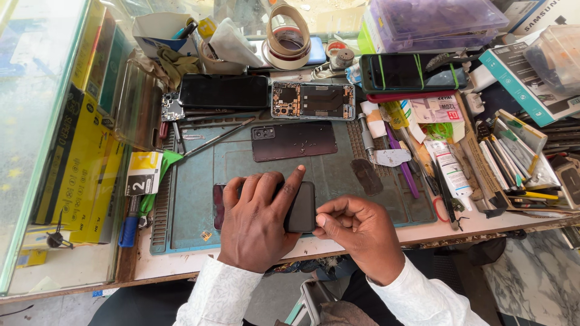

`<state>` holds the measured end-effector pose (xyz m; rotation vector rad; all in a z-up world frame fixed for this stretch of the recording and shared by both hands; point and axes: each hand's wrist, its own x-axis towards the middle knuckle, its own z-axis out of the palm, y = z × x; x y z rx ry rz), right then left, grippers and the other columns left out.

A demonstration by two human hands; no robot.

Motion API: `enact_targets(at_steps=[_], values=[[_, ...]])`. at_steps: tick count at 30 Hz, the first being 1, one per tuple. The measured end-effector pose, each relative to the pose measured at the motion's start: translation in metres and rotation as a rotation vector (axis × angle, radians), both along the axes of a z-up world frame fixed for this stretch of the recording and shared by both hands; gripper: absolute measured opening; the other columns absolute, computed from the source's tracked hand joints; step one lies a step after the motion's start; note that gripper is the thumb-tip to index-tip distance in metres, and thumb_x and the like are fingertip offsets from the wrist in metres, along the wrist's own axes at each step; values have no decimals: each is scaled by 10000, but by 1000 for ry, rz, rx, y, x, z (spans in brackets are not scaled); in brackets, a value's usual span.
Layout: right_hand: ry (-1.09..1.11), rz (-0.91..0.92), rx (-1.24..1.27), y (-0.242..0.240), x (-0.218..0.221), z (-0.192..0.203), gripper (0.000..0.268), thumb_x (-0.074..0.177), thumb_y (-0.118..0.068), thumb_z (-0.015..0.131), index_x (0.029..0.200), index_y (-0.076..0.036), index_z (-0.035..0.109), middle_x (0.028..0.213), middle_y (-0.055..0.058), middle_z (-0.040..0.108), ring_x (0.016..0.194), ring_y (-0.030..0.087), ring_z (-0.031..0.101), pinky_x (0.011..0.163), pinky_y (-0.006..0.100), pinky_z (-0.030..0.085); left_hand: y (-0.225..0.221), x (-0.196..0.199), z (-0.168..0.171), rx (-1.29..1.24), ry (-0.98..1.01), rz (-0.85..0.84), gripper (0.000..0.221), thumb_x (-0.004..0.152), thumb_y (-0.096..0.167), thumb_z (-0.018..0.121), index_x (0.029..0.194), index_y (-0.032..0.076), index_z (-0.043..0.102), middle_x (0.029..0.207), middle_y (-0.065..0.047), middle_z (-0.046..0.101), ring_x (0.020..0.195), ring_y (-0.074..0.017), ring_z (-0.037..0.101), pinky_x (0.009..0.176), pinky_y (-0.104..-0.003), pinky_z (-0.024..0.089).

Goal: The person uses a screwdriver to remove screws from a disassembled smartphone, then uses a plastic pry tool to separate the back cover. The person handles the phone and tools throughout the process.

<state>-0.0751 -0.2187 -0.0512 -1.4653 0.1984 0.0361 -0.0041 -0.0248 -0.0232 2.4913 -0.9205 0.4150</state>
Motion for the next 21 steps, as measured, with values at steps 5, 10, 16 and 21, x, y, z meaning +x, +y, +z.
enact_targets(at_steps=[5, 10, 16, 21], values=[[1, -10, 55, -2, -1, -2, 115, 909, -16, 708, 1016, 26, 703, 897, 101, 731, 817, 186, 775, 782, 352, 684, 0, 0, 0, -6, 0, 2, 960, 558, 263, 904, 1448, 164, 560, 1084, -61, 622, 1088, -268, 590, 1036, -503, 317], [5, -21, 59, -3, -2, -3, 126, 905, -20, 703, 1023, 24, 701, 911, 110, 746, 838, 192, 781, 800, 354, 689, 1, 0, 0, -8, 12, 11, 980, 527, 248, 908, 1441, 165, 564, 1083, -62, 625, 1086, -273, 590, 1032, -506, 315], [9, -56, 51, -10, -2, -3, 149, 903, -27, 706, 1044, 21, 707, 910, 118, 765, 821, 194, 775, 773, 346, 677, 1, 1, 0, -6, 31, 28, 1004, 487, 179, 892, 1436, 172, 566, 1101, -52, 641, 1090, -267, 601, 1034, -491, 321], [-117, -8, -149, -32, 18, 15, 173, 907, -85, 720, 1066, -15, 729, 894, 79, 790, 787, 147, 778, 684, 294, 671, 5, 0, 5, -96, -9, 18, 984, 474, 188, 876, 1412, 153, 584, 1122, -68, 650, 1098, -282, 607, 1030, -480, 330]])
